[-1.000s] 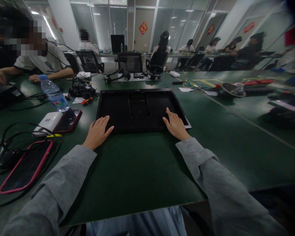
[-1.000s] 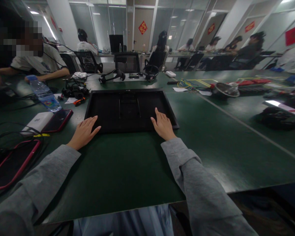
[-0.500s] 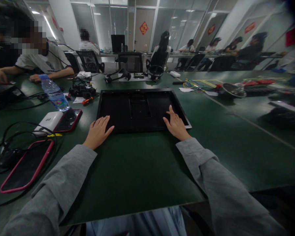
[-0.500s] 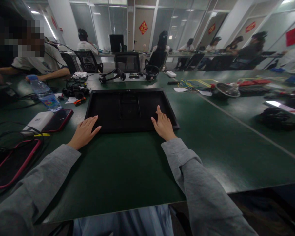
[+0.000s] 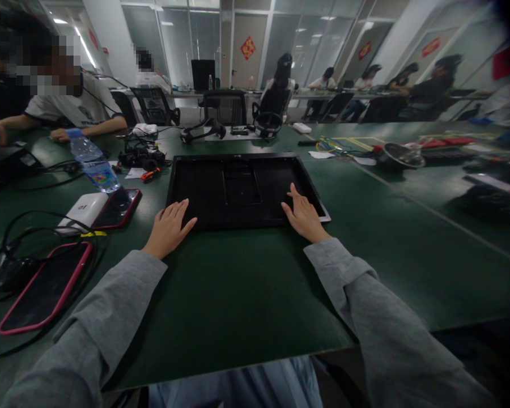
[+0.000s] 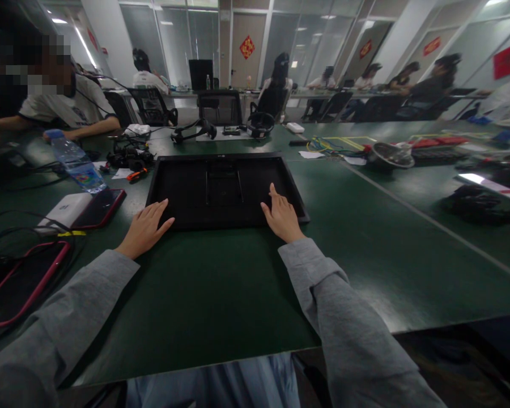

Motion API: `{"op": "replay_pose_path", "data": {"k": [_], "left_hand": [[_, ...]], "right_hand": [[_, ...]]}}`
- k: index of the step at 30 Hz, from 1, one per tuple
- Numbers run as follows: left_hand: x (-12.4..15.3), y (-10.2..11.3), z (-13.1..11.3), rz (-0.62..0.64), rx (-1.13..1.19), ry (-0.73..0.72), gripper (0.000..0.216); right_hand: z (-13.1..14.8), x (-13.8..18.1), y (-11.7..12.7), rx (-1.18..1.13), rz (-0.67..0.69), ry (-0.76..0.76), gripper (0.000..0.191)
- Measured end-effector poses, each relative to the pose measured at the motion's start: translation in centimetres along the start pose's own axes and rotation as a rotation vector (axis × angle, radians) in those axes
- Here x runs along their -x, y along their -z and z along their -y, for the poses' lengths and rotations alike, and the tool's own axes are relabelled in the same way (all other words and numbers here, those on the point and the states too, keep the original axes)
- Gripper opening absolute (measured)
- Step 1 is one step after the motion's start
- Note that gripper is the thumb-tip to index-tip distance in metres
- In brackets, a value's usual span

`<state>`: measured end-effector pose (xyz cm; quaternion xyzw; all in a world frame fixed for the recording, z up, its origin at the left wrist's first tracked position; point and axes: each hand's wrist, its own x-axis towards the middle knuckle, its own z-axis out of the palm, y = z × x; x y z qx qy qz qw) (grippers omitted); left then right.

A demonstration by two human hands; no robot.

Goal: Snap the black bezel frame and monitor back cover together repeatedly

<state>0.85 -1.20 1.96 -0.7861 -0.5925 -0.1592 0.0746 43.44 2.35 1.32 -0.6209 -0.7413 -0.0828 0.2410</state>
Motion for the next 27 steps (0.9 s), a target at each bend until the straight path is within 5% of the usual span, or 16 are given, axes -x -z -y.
{"op": "replay_pose_path", "data": {"k": [27], "left_hand": [[0.04, 0.05, 0.00, -0.009, 0.005, -0.001, 0.071]], "right_hand": [[-0.38, -0.08, -0.29, 0.033, 0.013, 0.013, 0.075]]}}
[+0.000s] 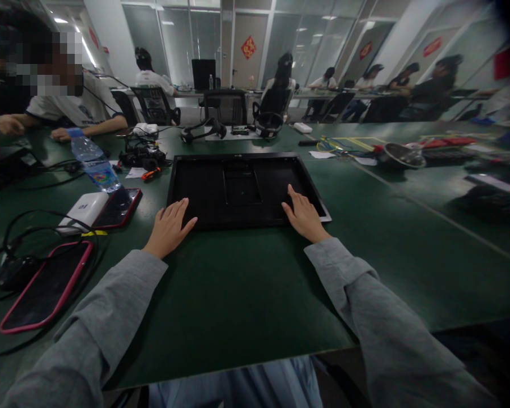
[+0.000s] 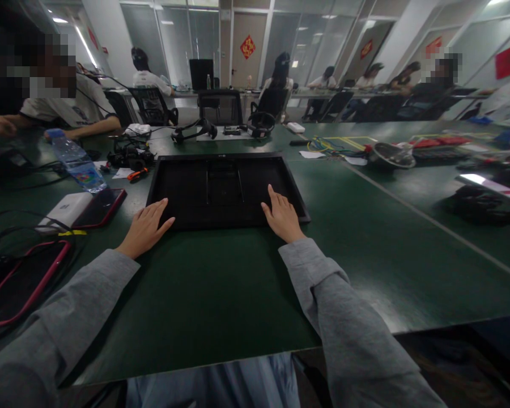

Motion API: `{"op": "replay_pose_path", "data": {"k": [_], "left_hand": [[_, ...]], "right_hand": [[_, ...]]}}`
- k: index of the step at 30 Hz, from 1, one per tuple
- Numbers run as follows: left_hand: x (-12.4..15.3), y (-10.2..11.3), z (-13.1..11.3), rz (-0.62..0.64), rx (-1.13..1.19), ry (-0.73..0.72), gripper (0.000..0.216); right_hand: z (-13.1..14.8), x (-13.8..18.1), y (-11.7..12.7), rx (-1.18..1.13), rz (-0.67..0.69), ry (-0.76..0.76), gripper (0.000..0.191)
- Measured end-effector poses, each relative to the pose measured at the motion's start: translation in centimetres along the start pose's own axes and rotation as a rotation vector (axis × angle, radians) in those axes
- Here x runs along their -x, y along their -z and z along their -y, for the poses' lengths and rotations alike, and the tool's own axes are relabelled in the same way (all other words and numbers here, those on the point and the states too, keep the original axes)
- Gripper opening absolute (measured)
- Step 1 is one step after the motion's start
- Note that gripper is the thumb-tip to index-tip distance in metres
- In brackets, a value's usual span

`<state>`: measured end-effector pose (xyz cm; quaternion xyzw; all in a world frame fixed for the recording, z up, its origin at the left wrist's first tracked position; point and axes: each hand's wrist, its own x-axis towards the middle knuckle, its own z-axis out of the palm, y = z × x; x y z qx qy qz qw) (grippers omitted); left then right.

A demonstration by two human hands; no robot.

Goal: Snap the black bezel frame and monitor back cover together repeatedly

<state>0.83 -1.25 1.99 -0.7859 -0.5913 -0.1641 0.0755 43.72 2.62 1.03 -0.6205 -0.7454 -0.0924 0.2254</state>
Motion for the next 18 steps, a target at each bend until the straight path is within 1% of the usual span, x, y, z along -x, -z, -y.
{"op": "replay_pose_path", "data": {"k": [2, 12, 15, 18], "left_hand": [[0.0, 0.0, 0.1, 0.014, 0.001, 0.004, 0.070], [0.0, 0.0, -0.1, 0.015, -0.003, -0.001, 0.068], [0.0, 0.2, -0.2, 0.014, -0.001, 0.001, 0.067], [0.0, 0.2, -0.2, 0.016, 0.008, 0.003, 0.066]], "right_hand": [[-0.1, -0.1, 0.0, -0.002, 0.017, 0.001, 0.075], [0.0, 0.0, -0.2, -0.057, -0.002, -0.007, 0.072], [-0.5, -0.3, -0.2, -0.107, -0.044, 0.006, 0.069], [-1.7, -0.7, 0.3, -0.120, -0.153, -0.005, 0.063]]}}
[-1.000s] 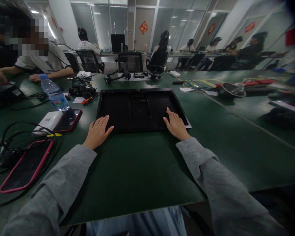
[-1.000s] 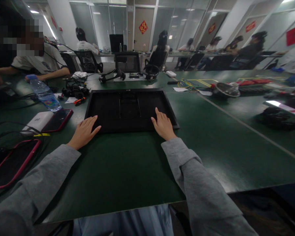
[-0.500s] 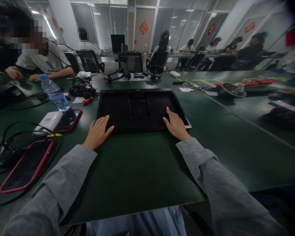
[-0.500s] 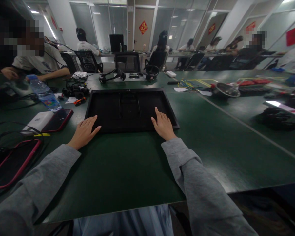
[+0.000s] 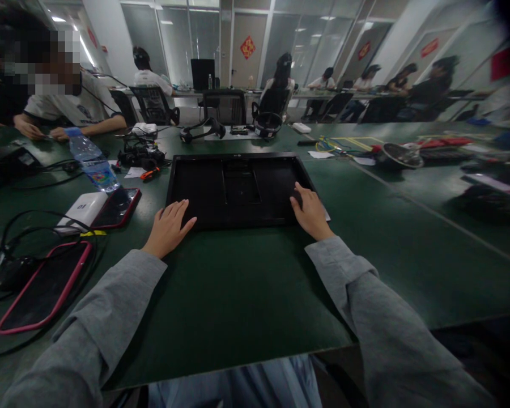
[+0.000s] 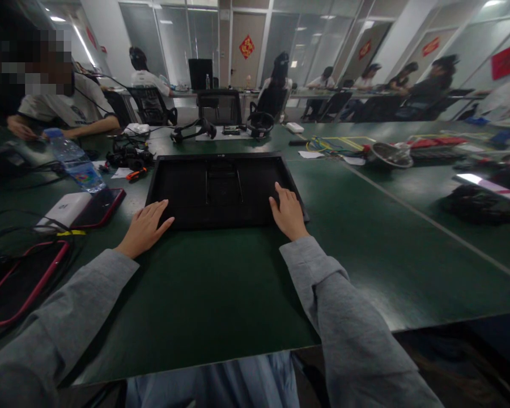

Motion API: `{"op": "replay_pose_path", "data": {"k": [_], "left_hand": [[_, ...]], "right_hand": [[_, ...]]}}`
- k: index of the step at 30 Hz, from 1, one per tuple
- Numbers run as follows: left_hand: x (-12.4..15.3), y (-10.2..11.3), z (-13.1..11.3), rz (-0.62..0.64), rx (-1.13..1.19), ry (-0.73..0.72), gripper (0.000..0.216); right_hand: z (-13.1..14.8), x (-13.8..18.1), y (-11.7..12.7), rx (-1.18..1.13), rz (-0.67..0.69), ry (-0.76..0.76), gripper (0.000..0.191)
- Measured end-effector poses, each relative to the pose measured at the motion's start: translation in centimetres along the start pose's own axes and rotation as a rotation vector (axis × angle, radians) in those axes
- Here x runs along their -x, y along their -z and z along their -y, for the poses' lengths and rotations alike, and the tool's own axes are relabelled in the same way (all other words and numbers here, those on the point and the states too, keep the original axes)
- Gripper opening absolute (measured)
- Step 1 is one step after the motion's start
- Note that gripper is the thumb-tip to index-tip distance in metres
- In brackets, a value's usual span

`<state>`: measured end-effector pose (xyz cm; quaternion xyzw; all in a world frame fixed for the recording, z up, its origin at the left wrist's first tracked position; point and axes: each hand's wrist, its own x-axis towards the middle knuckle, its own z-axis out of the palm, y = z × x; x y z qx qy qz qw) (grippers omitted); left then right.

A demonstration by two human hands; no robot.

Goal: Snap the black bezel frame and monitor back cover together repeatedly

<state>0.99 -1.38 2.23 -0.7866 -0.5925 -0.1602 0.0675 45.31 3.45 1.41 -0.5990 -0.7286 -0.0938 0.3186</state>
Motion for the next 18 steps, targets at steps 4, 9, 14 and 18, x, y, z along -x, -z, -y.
{"op": "replay_pose_path", "data": {"k": [4, 9, 14, 18], "left_hand": [[0.0, -0.1, 0.0, -0.005, 0.004, -0.006, 0.067], [-0.1, -0.1, 0.0, -0.007, 0.009, -0.004, 0.066], [0.0, -0.3, 0.1, -0.013, 0.009, 0.003, 0.067], [-0.1, -0.4, 0.2, -0.011, 0.001, 0.006, 0.068]], "right_hand": [[-2.4, -0.4, 1.7, 0.082, -0.213, -0.138, 0.063], [-5.3, 0.1, 2.5, 0.155, -0.378, -0.373, 0.072], [-6.5, 0.8, 0.3, 0.140, -0.174, -0.482, 0.074], [-7.0, 0.9, -0.9, 0.097, -0.119, -0.543, 0.075]]}}
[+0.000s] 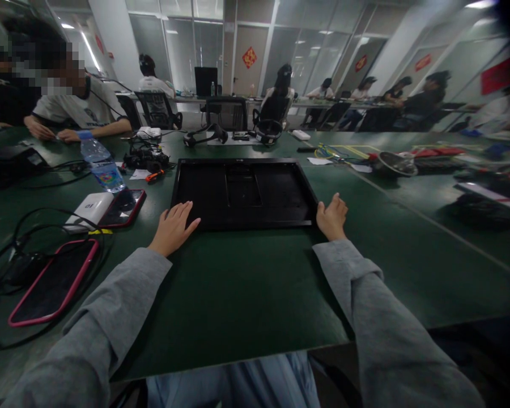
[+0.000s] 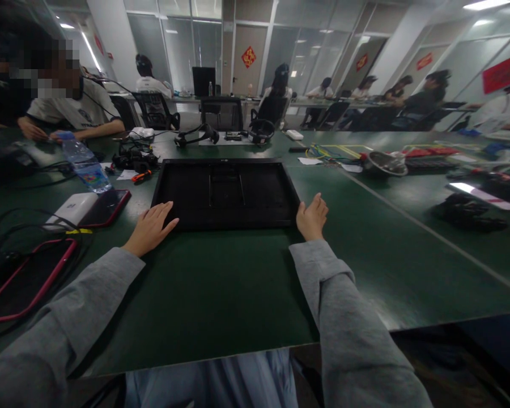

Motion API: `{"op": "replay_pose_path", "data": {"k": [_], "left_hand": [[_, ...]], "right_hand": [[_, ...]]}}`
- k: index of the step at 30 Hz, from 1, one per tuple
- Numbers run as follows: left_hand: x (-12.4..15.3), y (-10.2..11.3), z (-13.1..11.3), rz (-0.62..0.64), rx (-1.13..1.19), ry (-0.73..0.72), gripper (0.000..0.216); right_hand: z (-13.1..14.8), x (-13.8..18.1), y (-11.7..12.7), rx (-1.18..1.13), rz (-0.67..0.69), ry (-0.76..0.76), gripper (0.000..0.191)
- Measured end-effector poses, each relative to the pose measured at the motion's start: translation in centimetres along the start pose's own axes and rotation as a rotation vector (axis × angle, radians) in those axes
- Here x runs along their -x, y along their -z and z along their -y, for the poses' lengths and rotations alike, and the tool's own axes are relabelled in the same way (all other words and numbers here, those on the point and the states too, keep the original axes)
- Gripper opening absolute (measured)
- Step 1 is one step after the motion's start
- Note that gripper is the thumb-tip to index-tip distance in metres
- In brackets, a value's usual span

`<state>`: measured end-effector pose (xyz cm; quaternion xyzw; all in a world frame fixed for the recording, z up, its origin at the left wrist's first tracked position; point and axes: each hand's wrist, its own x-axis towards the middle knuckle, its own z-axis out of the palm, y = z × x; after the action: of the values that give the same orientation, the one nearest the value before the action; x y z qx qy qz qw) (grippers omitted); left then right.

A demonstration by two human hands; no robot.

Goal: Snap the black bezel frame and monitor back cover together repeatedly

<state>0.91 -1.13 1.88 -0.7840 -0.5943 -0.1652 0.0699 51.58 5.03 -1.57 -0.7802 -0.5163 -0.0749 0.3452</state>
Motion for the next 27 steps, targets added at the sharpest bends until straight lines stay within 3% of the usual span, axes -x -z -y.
{"op": "replay_pose_path", "data": {"k": [7, 12, 15, 21, 23, 27], "left_hand": [[0.0, 0.2, -0.2, 0.010, 0.004, 0.000, 0.066], [0.1, 0.0, -0.3, -0.006, 0.005, -0.002, 0.065], [0.1, 0.0, -0.3, -0.011, 0.010, -0.004, 0.066], [0.0, 0.2, -0.6, -0.024, 0.028, 0.002, 0.063], [-0.1, 0.2, -0.7, -0.032, 0.027, -0.005, 0.062], [-0.2, 0.0, -0.5, -0.037, 0.030, -0.016, 0.057]], "right_hand": [[-0.1, -0.1, 0.5, 0.013, -0.085, 0.060, 0.076], [3.9, 0.9, 1.2, 0.023, -0.103, 0.238, 0.069], [9.8, 2.5, 0.3, -0.072, 0.030, 0.415, 0.064], [26.2, 7.3, -3.9, -0.265, 0.446, 0.790, 0.064], [31.0, 8.7, -5.2, -0.304, 0.530, 0.902, 0.064], [37.0, 10.3, -7.3, -0.356, 0.660, 1.007, 0.065]]}}
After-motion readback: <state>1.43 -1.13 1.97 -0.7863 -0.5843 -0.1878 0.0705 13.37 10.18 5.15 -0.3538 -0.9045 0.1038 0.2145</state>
